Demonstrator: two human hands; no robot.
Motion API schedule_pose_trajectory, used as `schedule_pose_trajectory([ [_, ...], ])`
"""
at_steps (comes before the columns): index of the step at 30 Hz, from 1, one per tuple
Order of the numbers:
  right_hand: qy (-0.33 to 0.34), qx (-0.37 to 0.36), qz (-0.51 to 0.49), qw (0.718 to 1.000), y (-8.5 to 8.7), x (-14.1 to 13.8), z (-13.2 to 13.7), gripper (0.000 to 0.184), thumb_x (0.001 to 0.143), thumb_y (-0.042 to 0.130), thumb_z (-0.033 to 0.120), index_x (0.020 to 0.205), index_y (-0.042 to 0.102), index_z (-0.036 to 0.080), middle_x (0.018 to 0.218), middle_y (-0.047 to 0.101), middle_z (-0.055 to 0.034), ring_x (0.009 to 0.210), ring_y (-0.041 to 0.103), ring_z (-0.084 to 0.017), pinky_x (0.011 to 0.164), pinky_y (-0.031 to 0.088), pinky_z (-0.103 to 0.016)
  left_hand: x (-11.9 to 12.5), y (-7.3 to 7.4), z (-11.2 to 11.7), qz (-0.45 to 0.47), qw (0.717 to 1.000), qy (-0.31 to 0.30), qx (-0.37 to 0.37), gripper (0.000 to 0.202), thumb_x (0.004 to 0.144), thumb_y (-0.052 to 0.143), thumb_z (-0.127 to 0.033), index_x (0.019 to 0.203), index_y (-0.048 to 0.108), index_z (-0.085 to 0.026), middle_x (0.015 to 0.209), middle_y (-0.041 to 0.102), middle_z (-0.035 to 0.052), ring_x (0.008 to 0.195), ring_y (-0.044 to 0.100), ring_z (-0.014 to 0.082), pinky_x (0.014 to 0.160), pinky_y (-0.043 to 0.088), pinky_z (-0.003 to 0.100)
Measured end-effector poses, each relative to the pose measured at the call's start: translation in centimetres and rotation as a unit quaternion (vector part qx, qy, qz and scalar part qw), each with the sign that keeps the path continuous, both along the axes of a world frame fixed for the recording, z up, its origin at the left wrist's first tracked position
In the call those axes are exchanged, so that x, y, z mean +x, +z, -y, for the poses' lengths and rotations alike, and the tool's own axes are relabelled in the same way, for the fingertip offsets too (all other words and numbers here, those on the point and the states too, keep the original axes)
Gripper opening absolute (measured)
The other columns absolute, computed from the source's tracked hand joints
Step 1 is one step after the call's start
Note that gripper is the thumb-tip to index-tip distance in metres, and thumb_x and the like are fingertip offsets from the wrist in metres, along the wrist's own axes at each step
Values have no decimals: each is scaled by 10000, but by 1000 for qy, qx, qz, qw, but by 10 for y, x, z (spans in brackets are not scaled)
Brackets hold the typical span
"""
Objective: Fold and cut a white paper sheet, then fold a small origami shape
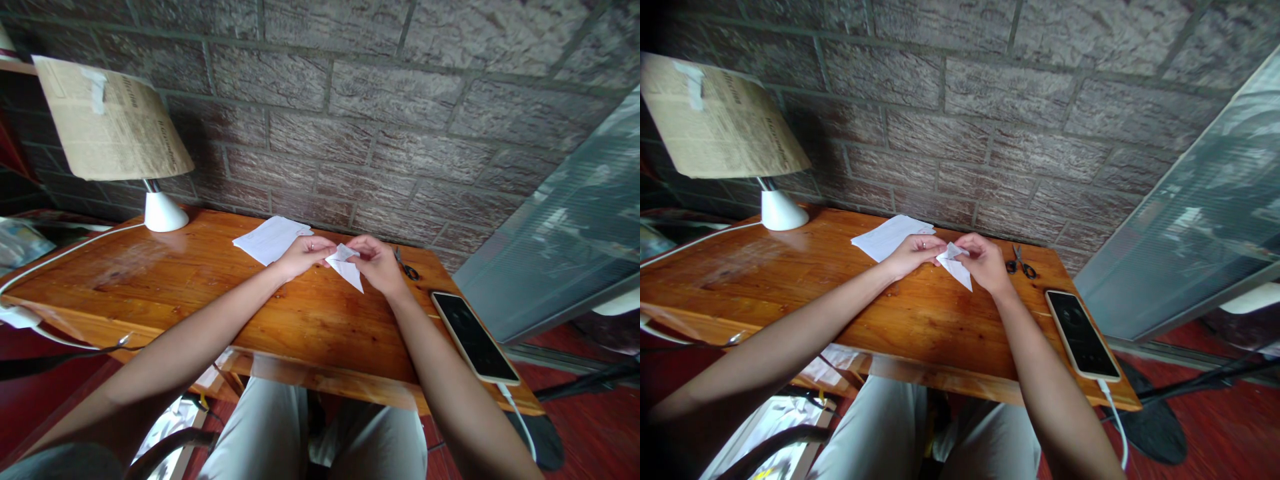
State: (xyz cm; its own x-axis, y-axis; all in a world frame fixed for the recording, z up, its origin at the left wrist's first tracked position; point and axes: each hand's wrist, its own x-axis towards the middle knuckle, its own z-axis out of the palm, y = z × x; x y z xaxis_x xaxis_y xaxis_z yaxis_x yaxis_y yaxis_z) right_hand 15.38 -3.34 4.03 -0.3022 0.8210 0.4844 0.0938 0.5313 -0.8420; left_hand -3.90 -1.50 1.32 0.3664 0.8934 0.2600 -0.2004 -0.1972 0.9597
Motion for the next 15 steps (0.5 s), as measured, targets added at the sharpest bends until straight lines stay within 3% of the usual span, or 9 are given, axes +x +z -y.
schedule_pose_trajectory([
  [7,-12,22,5,1000,-2,2,-1,290,712,788,446,843,690,208,880,734,-40,822,685,-182,828,538,-343,1,-3,0,23,999,-28,-8,391,704,804,-433,948,741,-135,840,727,59,749,665,141,678,551,256],
  [15,-2,73,59,996,-3,2,1,258,760,770,367,981,753,235,1026,751,-58,931,692,-203,900,515,-359,1,-4,-2,54,998,11,-23,407,665,823,-445,910,735,-132,794,690,34,714,631,127,665,561,268],
])
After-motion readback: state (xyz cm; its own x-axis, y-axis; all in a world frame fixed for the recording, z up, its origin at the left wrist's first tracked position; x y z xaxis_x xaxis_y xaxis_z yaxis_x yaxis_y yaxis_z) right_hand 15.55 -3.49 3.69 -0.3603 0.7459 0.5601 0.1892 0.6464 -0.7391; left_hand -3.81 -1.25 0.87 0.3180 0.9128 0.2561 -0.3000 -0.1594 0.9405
